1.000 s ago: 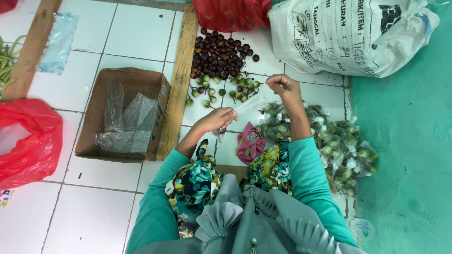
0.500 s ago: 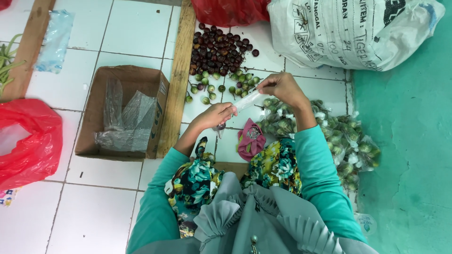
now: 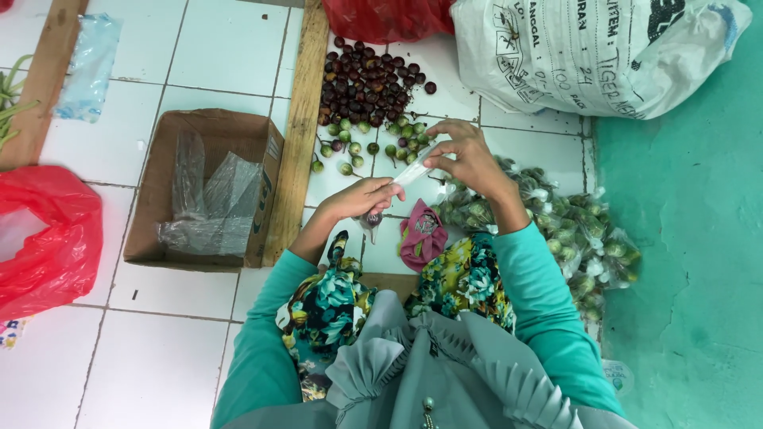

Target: Sorting and bagging small round vegetables into plastic bags while sitting on the floor.

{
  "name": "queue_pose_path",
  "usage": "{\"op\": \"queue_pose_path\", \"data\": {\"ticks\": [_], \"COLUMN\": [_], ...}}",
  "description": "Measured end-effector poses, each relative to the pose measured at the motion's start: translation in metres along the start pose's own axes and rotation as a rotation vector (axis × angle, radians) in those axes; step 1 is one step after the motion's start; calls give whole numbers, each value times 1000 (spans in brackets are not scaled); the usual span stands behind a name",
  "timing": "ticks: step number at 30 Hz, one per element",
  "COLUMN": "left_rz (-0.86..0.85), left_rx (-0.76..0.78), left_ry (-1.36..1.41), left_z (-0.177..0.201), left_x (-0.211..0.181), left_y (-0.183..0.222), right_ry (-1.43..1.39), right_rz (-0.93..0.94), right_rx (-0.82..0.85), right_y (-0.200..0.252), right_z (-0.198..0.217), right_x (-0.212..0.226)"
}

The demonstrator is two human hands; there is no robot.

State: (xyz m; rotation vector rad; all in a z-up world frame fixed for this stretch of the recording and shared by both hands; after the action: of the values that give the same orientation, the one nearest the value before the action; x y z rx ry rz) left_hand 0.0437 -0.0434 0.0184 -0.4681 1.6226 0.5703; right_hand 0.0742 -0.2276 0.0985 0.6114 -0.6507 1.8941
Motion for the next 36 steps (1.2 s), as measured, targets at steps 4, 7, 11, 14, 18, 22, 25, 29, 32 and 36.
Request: {"op": "queue_pose_path", "data": {"ticks": [4, 7, 11, 14, 18, 22, 25, 29, 32, 36], "left_rz": [19, 22, 45, 60, 70, 77, 115, 125, 122, 111], "left_rx": [-32, -60, -17, 22, 34, 32, -6, -33, 4, 51], "left_ry": [-22, -6, -11, -99, -265, -332, -235, -120, -98, -130], "left_z": [8, 15, 10, 5, 12, 17, 25, 28, 16, 14], "left_x": [13, 22, 22, 2, -14, 5, 26, 36, 30, 13], "left_y": [-4, -8, -8, 0, 7, 2, 0, -6, -6, 2], "right_ry": [64, 261, 561, 605, 509, 426, 491, 676, 693, 521], "right_rz": [-7, -33, 220, 302, 243, 170, 36, 244, 361, 410], "right_rx": [-119, -221, -70, -48, 16, 89, 7, -304, -280, -219], "right_y": [2, 8, 28, 33, 28, 26, 20, 27, 44, 49], "right_z": [16, 19, -50, -73, -54, -32, -11, -11, -63, -98], "right_x": [-16, 14, 63, 39, 27, -4, -38, 17, 48, 22]}}
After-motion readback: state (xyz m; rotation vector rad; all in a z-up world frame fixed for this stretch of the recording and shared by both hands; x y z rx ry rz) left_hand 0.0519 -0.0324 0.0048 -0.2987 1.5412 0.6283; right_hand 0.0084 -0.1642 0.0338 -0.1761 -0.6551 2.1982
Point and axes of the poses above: each hand's wrist, its own y-axis away from the middle knuckle, its own z-axis out of the back of the hand, x = y × z, the point moved 8 cm from there along -y, towards the middle knuckle, and after that the axes turned 6 degrees about -z, right-handed, at the moved point
